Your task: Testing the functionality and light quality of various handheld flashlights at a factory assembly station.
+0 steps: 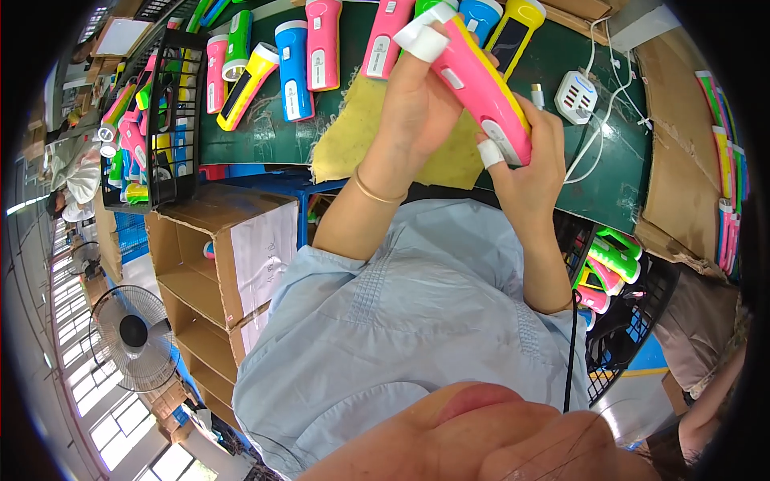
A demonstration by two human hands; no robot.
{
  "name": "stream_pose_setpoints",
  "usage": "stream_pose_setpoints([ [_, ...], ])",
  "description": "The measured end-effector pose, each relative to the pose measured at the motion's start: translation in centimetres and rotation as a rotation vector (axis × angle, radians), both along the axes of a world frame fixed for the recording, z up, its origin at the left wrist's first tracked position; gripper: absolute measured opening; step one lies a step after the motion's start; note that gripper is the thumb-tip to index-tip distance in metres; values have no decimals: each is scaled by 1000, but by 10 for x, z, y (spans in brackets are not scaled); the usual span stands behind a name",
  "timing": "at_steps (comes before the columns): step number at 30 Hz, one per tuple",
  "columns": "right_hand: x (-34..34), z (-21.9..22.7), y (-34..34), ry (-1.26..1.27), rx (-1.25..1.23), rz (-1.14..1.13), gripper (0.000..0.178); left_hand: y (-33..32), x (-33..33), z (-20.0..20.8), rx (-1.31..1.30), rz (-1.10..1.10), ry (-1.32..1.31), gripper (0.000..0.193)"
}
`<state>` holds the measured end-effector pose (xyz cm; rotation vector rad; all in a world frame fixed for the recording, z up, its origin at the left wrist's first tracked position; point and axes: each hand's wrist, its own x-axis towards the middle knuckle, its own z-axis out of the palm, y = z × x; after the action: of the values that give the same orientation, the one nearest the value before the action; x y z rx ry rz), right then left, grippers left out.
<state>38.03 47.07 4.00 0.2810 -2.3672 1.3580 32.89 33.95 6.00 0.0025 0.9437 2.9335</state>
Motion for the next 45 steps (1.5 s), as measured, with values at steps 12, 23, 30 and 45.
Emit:
stream_pose_setpoints([
  [12, 1, -5, -4, -45, 94, 109, 41, 17, -1, -12, 1, 188, -215, 68],
  [23, -17, -4, 17, -765, -678, 500, 41, 17, 8, -10, -275, 36, 76, 77],
  [30, -23, -10, 10, -693, -596, 489, 36, 19, -2, -18, -194, 121, -117, 70],
  [45, -5, -1, 16, -758, -516, 350, 29, 10, -13, -3, -173, -150, -62, 54],
])
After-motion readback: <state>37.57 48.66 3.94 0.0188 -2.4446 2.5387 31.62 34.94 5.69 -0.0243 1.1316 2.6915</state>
